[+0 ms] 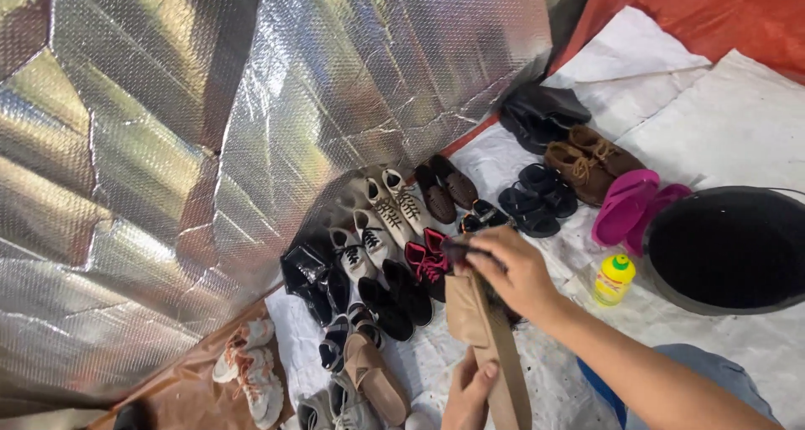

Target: The person is cleaning a beige sandal by applying liquid cleaner and scrubbing the sides, top, and sole with a toothbrush.

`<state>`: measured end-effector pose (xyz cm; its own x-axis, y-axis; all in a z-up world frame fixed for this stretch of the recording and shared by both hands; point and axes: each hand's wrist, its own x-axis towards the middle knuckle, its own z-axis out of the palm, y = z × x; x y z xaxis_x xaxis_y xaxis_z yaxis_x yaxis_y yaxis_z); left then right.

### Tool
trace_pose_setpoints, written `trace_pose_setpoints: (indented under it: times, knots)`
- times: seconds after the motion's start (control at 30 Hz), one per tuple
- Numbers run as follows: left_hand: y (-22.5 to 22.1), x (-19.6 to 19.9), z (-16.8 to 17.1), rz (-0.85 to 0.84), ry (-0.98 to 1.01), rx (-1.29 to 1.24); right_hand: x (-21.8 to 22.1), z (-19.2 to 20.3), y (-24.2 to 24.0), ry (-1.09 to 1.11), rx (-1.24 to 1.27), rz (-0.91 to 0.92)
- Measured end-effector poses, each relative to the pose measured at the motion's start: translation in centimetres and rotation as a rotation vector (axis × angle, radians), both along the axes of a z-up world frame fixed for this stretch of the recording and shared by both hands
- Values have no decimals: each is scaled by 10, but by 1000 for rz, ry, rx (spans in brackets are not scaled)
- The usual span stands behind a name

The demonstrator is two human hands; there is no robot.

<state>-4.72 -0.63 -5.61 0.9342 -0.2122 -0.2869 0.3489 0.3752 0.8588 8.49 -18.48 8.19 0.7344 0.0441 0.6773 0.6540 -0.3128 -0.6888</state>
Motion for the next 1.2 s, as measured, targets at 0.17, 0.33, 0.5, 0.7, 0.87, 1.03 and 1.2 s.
trace_pose_setpoints:
  times: [0.17, 0.33, 0.5, 0.7, 0.87, 1.03, 1.2]
  knots:
    - [6, -1, 7, -106, -184, 98, 32, -33, -17, 245, 138, -140]
    - [17, 2, -54, 263, 184, -251, 10, -42, 2, 311, 103, -112]
    - [7, 13, 5, 395, -62, -422, -32, -23, 24, 84, -84, 48]
    - [1, 24, 28, 459, 35, -540, -36, 2, 16, 20, -81, 263]
    - [-22, 17, 24, 334, 168, -290, -17, 4, 2, 28, -64, -13]
    - [-22, 31, 32, 446, 197, -346, -35, -23, 14, -160, -218, 200]
    - [-1, 36, 39, 406, -122, -853, -74, -9, 22, -244, -372, 410]
